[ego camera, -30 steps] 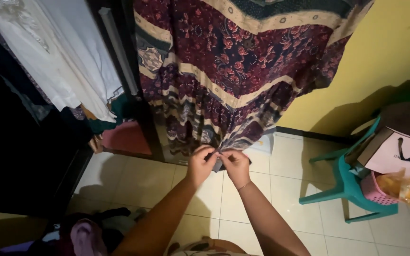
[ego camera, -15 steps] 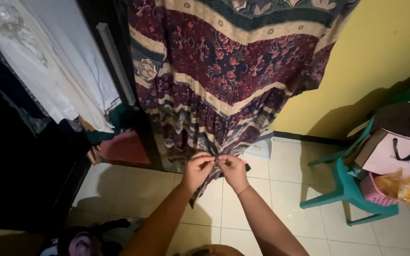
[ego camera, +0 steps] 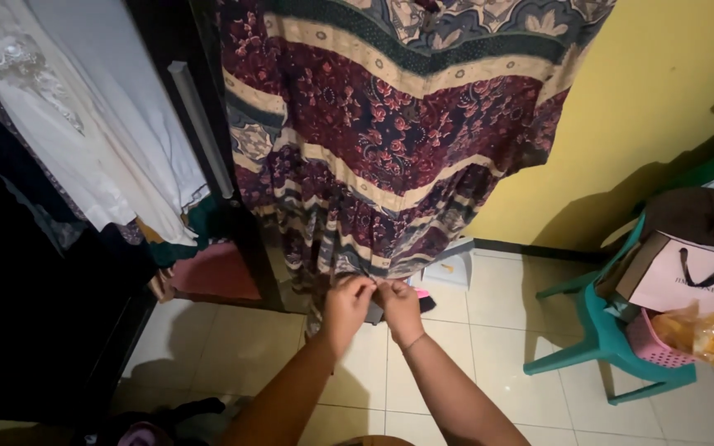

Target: Hanging a floral dress and a purple cardigan on hangers and placing them onto a garment rack.

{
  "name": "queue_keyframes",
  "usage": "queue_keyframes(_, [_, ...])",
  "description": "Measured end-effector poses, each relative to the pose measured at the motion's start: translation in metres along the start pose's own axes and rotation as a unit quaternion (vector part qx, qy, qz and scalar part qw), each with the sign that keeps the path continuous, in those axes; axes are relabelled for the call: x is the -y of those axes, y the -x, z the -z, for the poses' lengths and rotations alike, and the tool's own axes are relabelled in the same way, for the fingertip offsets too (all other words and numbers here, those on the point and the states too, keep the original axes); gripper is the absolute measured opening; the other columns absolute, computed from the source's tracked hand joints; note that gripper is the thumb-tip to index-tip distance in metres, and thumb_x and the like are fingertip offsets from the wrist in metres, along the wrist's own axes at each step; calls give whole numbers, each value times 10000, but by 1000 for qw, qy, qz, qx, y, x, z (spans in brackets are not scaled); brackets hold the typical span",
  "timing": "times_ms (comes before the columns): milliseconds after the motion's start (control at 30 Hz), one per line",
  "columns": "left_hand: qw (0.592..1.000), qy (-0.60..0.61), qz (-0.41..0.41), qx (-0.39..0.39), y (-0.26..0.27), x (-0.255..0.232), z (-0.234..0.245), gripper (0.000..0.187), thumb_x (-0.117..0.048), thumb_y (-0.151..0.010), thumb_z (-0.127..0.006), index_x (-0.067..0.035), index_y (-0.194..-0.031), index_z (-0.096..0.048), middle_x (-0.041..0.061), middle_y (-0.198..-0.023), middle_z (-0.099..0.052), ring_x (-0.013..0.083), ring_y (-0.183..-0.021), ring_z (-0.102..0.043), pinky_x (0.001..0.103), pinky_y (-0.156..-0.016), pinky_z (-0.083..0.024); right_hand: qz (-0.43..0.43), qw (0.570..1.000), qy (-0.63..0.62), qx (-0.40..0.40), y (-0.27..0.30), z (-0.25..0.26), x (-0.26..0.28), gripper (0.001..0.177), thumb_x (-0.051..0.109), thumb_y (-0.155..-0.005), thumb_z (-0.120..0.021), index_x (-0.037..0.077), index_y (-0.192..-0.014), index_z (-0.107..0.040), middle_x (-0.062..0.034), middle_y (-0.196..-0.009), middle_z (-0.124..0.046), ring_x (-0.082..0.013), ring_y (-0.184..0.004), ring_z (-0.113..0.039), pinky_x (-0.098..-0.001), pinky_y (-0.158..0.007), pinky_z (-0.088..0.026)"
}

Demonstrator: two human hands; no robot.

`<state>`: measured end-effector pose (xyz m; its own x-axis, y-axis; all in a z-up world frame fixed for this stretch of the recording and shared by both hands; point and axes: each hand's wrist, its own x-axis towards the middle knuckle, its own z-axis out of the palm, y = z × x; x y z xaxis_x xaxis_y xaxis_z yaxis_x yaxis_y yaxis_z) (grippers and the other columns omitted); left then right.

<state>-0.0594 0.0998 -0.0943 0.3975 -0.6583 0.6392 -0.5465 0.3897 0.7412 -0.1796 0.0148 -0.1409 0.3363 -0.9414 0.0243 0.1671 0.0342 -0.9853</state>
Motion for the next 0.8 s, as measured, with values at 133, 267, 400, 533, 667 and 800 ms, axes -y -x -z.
queue_keyframes(133, [969,163,174,59,13,65,-20,54,-7,-901,-706,-3,-954,-719,67,-873,-724,170,-780,-671,294,-705,-536,63,990,113,52,-8,19,-10,217,166,-1025,-616,0,-915,-700,7,-812,-688,-62,-741,-589,-240,-680,-507])
queue_keyframes(267, [893,334,277,116,21,81,-26,58,0,-952,-661,13,-1008,-658,18,-910,-674,108,-825,-611,263,-756,-510,132,982,112,79,-13,21,-32,194,148,-1047,-625,5,-927,-678,13,-833,-652,-58,-769,-551,-235,-695,-480])
queue_keyframes(400, [962,231,117,81,22,32,-15,246,33,-836,-689,20,-1061,-593,36,-954,-619,120,-879,-584,266,-782,-504,43,997,-1,67,0,24,-41,176,123,-1026,-570,17,-1007,-710,5,-867,-687,-86,-758,-588,-249,-664,-484])
queue_keyframes(533, [984,112,122,60,39,57,-21,285,9,-814,-727,5,-1078,-619,40,-920,-665,110,-824,-613,268,-725,-519,46,993,-27,106,7,25,-60,217,-13,-917,-603,39,-1120,-660,10,-979,-702,-85,-886,-647,-246,-777,-533])
queue_keyframes(667, [970,118,195,86,64,85,-23,122,-69,-893,-742,4,-981,-699,68,-820,-721,99,-745,-630,283,-674,-527,67,989,22,127,15,33,-77,265,-53,-881,-689,43,-1123,-634,2,-980,-681,-82,-893,-645,-249,-784,-547])
queue_keyframes(800, [959,112,242,100,73,87,-21,128,-117,-896,-736,-8,-962,-722,89,-793,-727,119,-716,-624,305,-654,-520,76,987,89,114,12,44,-95,137,-13,-923,-739,13,-1035,-665,-22,-933,-690,-89,-867,-645,-250,-779,-550])
